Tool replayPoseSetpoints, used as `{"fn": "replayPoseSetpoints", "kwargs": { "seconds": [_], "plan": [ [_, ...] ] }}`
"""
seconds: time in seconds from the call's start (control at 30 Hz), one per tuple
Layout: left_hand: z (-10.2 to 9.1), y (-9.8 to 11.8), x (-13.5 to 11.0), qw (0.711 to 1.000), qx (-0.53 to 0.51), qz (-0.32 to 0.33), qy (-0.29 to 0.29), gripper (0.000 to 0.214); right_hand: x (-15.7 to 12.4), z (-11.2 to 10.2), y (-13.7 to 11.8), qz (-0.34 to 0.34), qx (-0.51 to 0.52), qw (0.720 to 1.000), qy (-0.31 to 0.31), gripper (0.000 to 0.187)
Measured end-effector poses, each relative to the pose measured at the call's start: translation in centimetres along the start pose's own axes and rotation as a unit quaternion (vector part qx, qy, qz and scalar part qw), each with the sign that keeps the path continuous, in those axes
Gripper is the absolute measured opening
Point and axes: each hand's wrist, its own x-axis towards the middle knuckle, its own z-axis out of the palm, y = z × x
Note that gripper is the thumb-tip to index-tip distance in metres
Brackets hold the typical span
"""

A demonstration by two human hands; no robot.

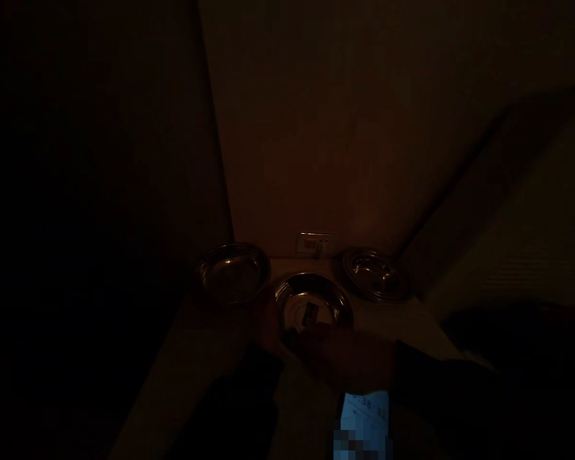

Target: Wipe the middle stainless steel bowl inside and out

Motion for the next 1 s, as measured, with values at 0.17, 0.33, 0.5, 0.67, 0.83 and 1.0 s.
{"fn": "replayPoseSetpoints", "kwargs": {
  "seconds": [0.17,0.33,0.5,0.67,0.83,1.0],
  "plan": [
    [-0.1,0.0,0.1,0.998,0.033,0.038,-0.047,0.03,-2.9,-1.0,1.0,-0.042,-0.048,0.998,-0.018,0.045],
    [-0.7,0.7,0.7,0.996,0.057,0.034,-0.052,0.026,-3.0,0.7,0.1,-0.062,-0.029,0.998,0.009,0.056],
    [-0.3,1.5,0.4,0.994,0.073,0.047,-0.066,0.023,-4.1,-1.0,5.2,-0.068,-0.083,0.994,-0.004,0.043],
    [0.0,1.8,0.0,0.994,0.094,0.034,-0.036,0.024,-3.3,-1.5,7.1,-0.057,-0.065,0.994,0.065,0.036],
    [-0.3,1.4,0.4,0.991,0.119,0.047,-0.046,0.024,-4.9,0.1,5.8,-0.057,0.002,0.992,0.11,0.036],
    [-0.1,1.2,0.6,0.993,0.087,0.044,-0.071,0.024,-3.4,-1.3,9.7,-0.052,-0.021,0.993,0.102,0.035]
  ]
}}
